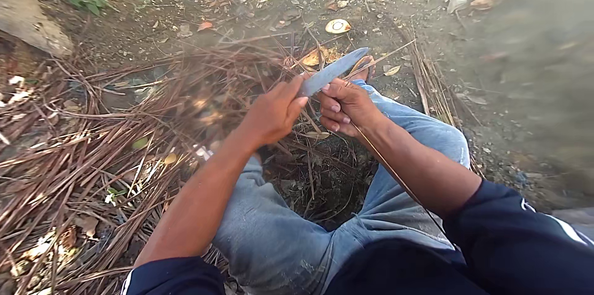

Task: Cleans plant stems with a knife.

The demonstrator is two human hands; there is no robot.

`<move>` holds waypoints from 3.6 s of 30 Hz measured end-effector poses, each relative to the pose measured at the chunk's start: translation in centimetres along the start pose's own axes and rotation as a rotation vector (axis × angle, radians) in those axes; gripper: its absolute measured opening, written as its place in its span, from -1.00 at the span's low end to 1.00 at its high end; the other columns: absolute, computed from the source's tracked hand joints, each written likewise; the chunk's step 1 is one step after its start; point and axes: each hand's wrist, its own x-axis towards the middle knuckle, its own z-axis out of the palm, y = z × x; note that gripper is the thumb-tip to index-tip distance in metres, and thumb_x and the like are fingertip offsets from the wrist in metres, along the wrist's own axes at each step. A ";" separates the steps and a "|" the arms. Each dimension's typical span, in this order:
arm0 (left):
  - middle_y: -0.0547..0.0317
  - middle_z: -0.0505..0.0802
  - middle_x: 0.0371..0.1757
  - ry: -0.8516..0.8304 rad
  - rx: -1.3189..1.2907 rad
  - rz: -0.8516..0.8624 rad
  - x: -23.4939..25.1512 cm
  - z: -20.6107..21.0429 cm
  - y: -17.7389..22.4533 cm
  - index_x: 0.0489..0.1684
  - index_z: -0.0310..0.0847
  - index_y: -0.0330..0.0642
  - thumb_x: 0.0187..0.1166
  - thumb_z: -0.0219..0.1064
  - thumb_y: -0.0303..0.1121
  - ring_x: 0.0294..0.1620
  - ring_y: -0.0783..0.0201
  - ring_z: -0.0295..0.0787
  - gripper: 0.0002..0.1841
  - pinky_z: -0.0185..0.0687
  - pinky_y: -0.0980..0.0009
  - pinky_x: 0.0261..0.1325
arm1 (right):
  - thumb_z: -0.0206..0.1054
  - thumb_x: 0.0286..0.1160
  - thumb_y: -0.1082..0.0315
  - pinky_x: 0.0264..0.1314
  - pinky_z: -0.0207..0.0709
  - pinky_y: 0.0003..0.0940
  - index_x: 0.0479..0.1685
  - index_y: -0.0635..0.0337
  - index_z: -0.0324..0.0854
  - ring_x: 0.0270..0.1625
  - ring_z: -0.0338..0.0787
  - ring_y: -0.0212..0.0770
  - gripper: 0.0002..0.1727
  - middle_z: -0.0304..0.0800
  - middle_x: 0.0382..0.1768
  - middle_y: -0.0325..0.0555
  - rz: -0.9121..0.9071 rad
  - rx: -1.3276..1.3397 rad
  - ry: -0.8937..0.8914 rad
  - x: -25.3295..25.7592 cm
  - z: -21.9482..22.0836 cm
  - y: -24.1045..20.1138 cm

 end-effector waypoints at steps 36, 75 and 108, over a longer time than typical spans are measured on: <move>-0.22 0.75 0.41 -0.084 -0.012 -0.043 -0.2 -0.9 -1.2 0.68 0.37 -0.33 0.85 -0.10 -0.07 0.41 -0.05 0.73 -0.40 0.56 -0.02 0.48 | 0.02 0.75 0.32 -0.79 0.36 -0.59 0.57 0.12 0.53 -0.88 0.29 -0.52 -0.53 0.22 -0.84 -0.39 -0.026 -0.241 0.033 -2.5 -2.9 -1.4; 0.27 0.68 -0.32 0.002 -1.271 -0.441 0.4 -2.1 -0.8 0.66 0.27 -0.09 0.86 -0.15 -0.22 -0.73 0.48 0.47 -0.54 0.52 0.62 -0.69 | 0.05 0.82 0.27 -0.53 0.69 -0.50 0.53 0.12 0.55 -0.70 0.62 -0.44 -0.58 0.66 -0.62 -0.30 0.058 -0.345 -0.012 -6.1 -2.3 2.3; -0.14 0.80 -0.05 0.094 0.016 0.050 -0.4 -0.3 0.4 0.52 0.53 -0.38 0.83 0.01 -0.13 -0.18 0.04 0.80 -0.47 0.76 0.11 -0.14 | 0.00 0.81 0.26 -0.84 0.37 -0.58 0.20 0.09 0.61 -0.89 0.34 -0.47 -0.71 0.37 -0.78 -0.26 -0.126 -0.088 0.011 -0.5 0.8 0.3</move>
